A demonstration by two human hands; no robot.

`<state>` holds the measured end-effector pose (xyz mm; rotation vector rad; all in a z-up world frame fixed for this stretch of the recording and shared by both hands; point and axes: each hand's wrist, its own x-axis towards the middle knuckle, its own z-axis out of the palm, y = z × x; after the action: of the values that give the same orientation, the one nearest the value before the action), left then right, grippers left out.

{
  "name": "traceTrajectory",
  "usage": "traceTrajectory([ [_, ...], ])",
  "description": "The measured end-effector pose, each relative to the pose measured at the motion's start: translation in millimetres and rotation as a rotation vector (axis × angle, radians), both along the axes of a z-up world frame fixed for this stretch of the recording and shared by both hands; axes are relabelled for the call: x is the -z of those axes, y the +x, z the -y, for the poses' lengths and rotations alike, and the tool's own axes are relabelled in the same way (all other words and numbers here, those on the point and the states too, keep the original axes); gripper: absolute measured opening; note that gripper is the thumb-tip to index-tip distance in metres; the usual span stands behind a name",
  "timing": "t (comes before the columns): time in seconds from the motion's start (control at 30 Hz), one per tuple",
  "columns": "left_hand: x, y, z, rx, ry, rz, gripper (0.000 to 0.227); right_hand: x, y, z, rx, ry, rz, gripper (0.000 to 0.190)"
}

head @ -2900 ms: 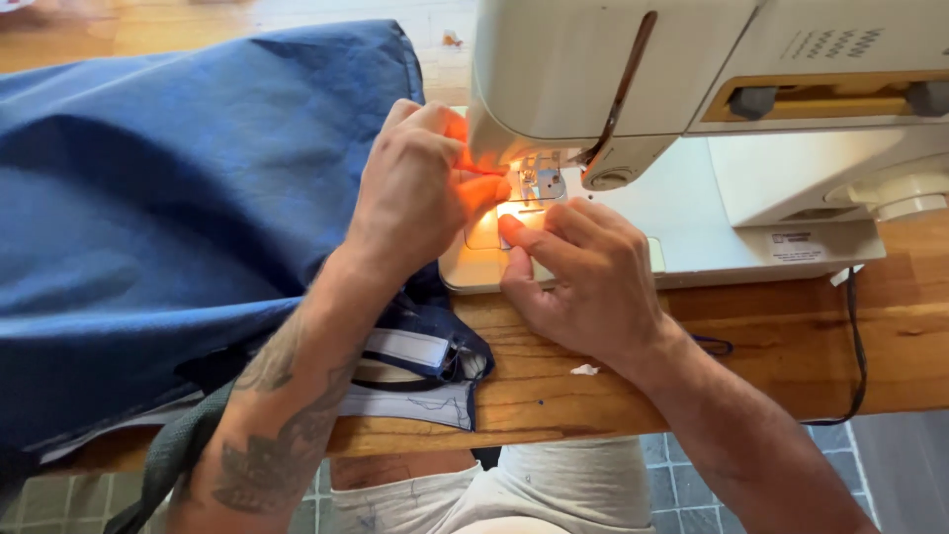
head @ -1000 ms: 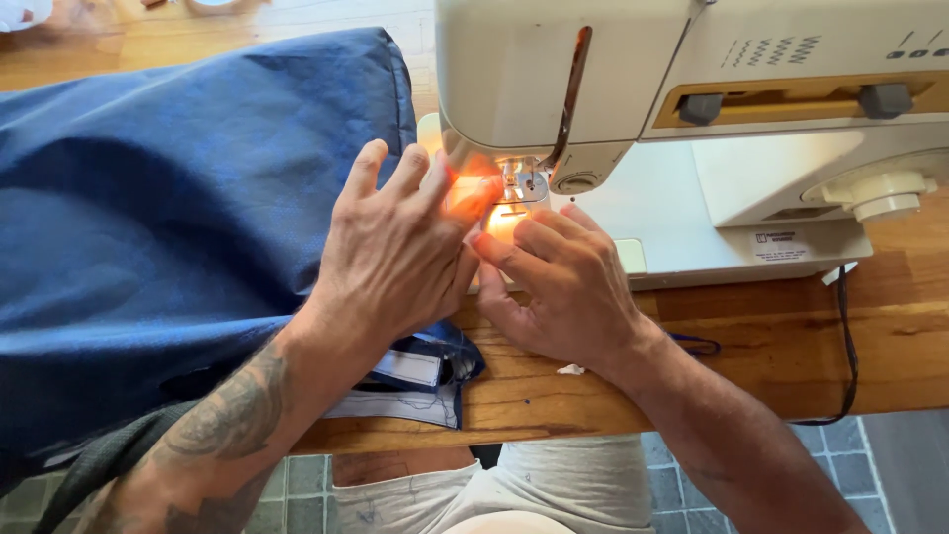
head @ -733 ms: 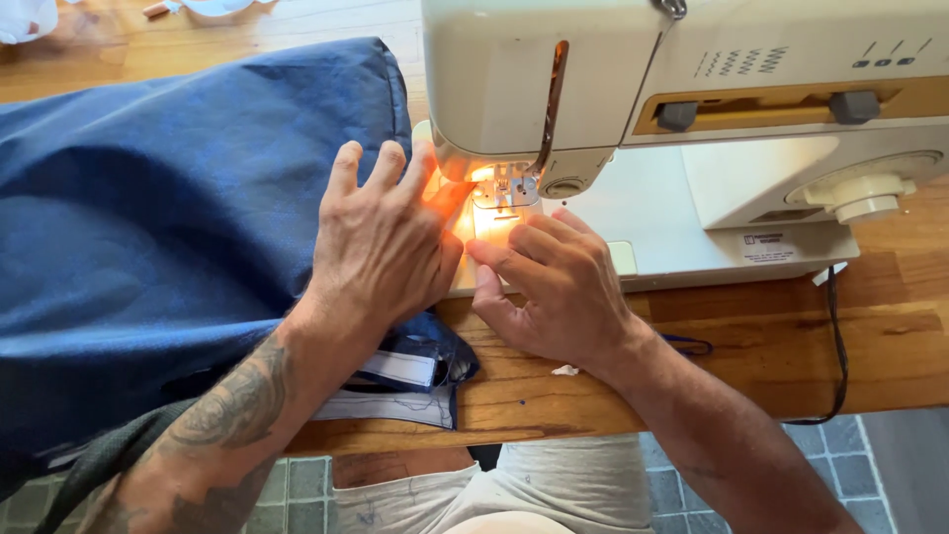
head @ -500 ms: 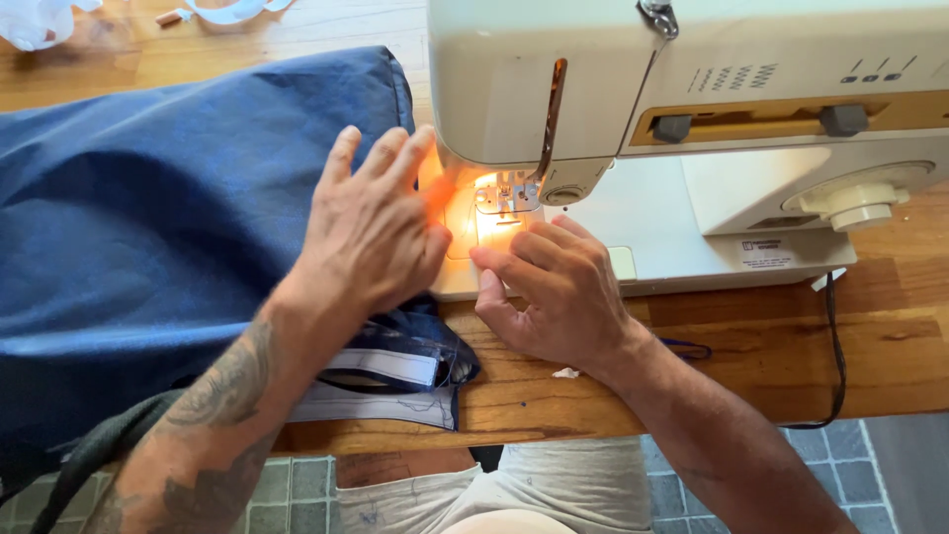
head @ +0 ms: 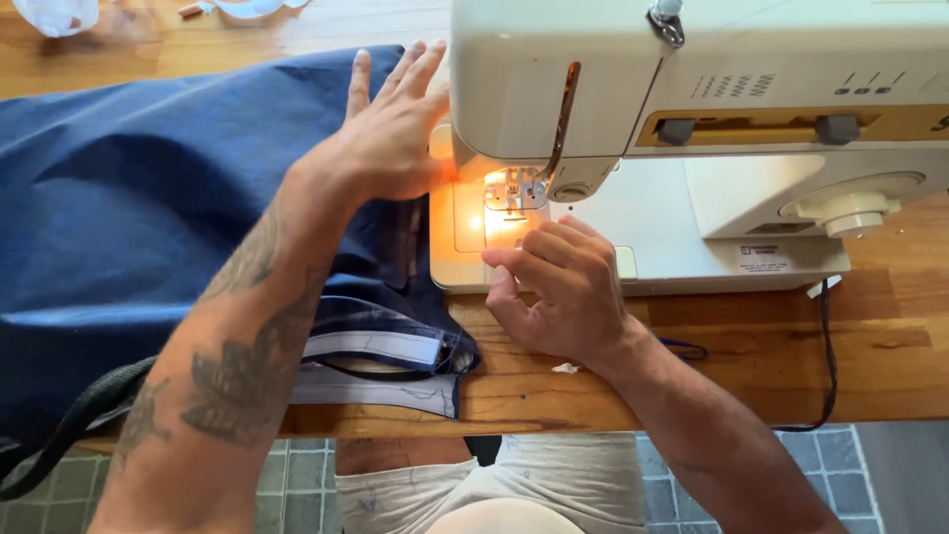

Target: Sewing a blue fabric bag using a sewing machine and trimming excess thread with snips

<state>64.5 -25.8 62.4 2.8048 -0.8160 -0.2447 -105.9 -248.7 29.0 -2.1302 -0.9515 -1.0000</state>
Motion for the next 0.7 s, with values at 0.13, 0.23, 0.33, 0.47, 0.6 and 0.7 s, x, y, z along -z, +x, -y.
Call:
traceTrajectory([
  [0.13, 19.5, 31.2, -10.3, 0.003, 0.028, 0.138, 0.089, 0.5, -1.0, -1.6, -0.017, 0.028, 0.001, 0.017],
  [0.23, 24.6, 42.3, -34.5, -0.038, -0.001, 0.48, 0.072, -4.2, -3.2, -1.7, -0.053, 0.065, -0.019, 0.018],
  [0.33, -24.1, -34.8, -54.8, -0.071, 0.176, 0.44, 0.049, -19.6, -25.2, -0.7, -0.039, 0.049, -0.142, 0.019],
  [0.47, -69.3, -165.3, -44.7, -0.03, -0.007, 0.118, 0.023, -22.6, -71.0, -9.7, -0.094, 0.158, -0.392, 0.023],
  [0.6, -23.6, -222.6, -42.7, 0.238, -0.212, 0.274, 0.085, 9.0, -86.1, -7.3, -0.102, 0.275, -0.893, 0.023],
  [0.7, -9.0, -229.3, -50.2, 0.213, -0.225, 0.329, 0.067, 29.8, -83.9, -10.1, -0.16, 0.425, -1.019, 0.025],
])
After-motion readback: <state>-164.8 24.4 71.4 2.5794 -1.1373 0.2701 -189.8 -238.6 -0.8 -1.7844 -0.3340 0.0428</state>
